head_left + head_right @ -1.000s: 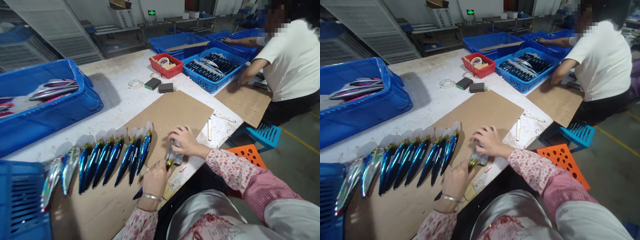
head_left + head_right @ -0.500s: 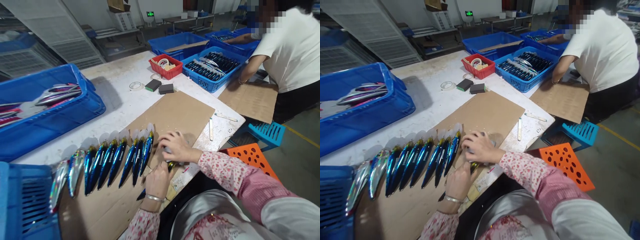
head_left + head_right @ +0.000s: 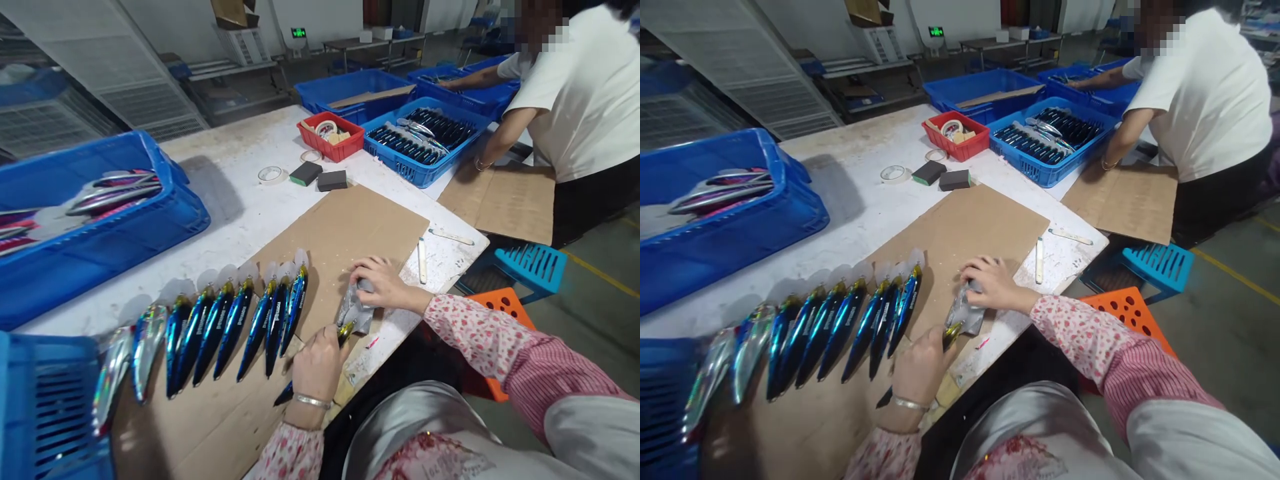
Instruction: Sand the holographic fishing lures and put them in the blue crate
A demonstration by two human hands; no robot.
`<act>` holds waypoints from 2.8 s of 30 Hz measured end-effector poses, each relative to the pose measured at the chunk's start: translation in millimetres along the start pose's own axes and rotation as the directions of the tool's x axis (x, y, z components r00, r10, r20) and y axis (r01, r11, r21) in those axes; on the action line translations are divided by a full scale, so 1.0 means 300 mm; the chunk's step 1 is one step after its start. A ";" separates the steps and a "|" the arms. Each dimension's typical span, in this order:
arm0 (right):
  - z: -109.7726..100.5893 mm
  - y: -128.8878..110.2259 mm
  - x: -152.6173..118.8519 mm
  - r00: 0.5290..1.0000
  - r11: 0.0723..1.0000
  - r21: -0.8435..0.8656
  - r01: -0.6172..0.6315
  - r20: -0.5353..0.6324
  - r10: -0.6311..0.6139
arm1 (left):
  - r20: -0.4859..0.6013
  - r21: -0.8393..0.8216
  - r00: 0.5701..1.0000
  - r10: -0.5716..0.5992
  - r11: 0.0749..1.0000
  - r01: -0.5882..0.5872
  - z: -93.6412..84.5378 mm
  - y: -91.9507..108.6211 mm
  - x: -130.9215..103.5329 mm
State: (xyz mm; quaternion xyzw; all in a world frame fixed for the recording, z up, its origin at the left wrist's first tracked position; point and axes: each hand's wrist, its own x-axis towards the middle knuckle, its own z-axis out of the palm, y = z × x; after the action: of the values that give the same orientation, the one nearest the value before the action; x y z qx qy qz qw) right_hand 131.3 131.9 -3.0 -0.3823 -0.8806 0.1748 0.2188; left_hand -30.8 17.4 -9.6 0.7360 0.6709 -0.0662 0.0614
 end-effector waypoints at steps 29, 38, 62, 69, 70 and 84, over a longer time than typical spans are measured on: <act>0.007 -0.038 -0.056 0.968 0.971 0.021 -0.239 -0.075 0.240 | 0.016 -0.585 0.994 -0.112 0.805 0.100 0.006 0.099 -0.005; -0.014 -0.048 -0.038 0.976 0.973 -0.081 -0.216 -0.059 0.211 | 0.003 -0.478 0.995 -0.096 0.874 0.086 -0.001 0.112 -0.010; -0.017 -0.041 -0.036 0.981 0.973 -0.137 -0.187 -0.070 0.179 | 0.007 -0.673 0.996 -0.091 0.736 0.072 0.024 0.090 -0.005; -0.022 -0.043 -0.050 0.991 0.986 -0.096 -0.136 -0.027 0.134 | -0.025 -0.708 0.996 -0.081 0.705 0.040 0.029 0.081 -0.001; -0.024 -0.040 -0.047 0.987 0.980 -0.113 -0.162 -0.043 0.158 | -0.025 -0.704 0.996 -0.089 0.708 0.045 0.030 0.080 -0.002; -0.029 -0.032 -0.042 0.998 0.991 -0.118 -0.066 -0.011 0.065 | 0.024 -0.764 0.999 -0.047 0.643 0.049 0.032 0.066 -0.001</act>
State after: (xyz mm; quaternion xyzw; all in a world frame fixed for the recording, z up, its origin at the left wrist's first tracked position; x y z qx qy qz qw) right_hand 137.9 117.4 5.7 -0.4241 -0.8755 0.1280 0.1931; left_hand -11.2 13.4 -18.9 0.6236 0.6554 0.2203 0.3648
